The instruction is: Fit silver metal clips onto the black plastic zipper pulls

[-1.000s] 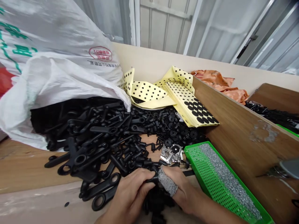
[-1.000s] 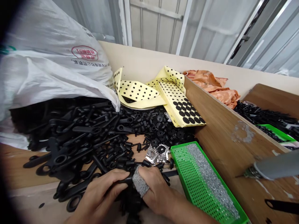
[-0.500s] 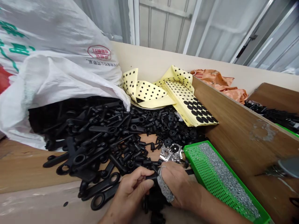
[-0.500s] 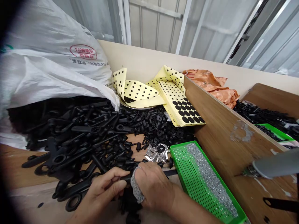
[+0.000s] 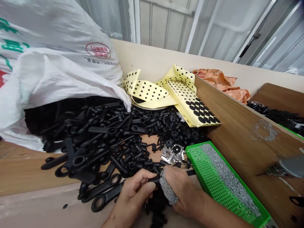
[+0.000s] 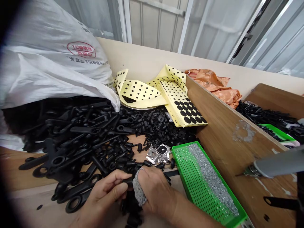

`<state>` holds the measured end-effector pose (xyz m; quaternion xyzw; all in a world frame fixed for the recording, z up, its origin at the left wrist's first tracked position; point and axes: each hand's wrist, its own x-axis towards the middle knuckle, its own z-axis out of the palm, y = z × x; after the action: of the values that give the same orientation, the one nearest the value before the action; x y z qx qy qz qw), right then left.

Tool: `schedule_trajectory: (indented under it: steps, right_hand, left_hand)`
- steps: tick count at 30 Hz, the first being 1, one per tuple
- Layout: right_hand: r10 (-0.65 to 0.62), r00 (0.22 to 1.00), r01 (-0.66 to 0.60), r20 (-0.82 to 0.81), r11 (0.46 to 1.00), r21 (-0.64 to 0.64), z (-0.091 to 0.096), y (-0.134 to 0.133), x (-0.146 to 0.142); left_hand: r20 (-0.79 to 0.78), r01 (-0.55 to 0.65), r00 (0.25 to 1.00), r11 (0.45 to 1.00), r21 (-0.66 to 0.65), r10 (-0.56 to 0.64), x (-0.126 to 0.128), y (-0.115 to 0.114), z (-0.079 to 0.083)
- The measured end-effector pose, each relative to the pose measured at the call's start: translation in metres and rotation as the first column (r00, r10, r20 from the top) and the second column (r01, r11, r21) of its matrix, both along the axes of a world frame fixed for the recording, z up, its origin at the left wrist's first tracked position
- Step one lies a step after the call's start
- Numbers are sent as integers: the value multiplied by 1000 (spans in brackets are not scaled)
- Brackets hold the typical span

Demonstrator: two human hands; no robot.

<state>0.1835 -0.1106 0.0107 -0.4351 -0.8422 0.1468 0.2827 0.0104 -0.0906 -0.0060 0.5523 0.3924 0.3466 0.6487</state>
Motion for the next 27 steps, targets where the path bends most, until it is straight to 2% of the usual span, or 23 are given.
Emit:
schedule_trajectory:
  steps: [2,4,6,9,10,11,12,13,15,17,19,23,27]
  right_hand:
    - [-30,998,25,-57,996,-89,3,-2,-2]
    - [-74,989,46,-132,979,-199,4,-5,-3]
    - [-145,967,74,-210,947,-313,0,-8,-5]
    - [-300,914,149,-273,875,-461,-10,-13,-9]
    - [-325,905,161,-276,860,-484,-12,-14,-9]
    - [-330,903,169,-275,862,-479,-13,-15,-10]
    - [-303,914,159,-270,879,-450,-13,-15,-10]
    - [-255,931,134,-261,904,-407,-11,-15,-9]
    - [-162,960,84,-227,944,-318,-5,-12,-7]
    - [-92,978,40,-187,963,-266,2,-8,-4]
    - [-53,984,12,-169,973,-231,9,-4,-2]
    - [-8,987,-16,-159,988,-152,17,-1,0]
    - [5,997,-8,-83,999,-40,17,0,1]
  left_hand:
    - [-77,-9,997,986,169,22,-1,-1,1]
    - [-137,-3,989,928,372,58,-3,-2,2]
    - [-146,12,985,801,598,94,-4,-1,3]
    - [-110,15,983,536,844,145,-6,-1,0]
    - [-108,18,981,477,879,163,-6,-1,-2]
    - [-108,19,978,443,896,178,-6,-1,-4]
    - [-113,21,977,443,896,183,-6,-2,-6]
    - [-123,25,977,476,879,177,-5,-3,-8]
    - [-140,30,981,610,792,134,-4,-5,-9]
    - [-156,39,984,757,652,84,-4,-6,-6]
    - [-166,52,985,856,514,40,-6,-5,-1]
    - [-111,46,994,958,283,-15,-8,-1,8]
    - [14,5,1000,999,45,-6,-3,2,5]
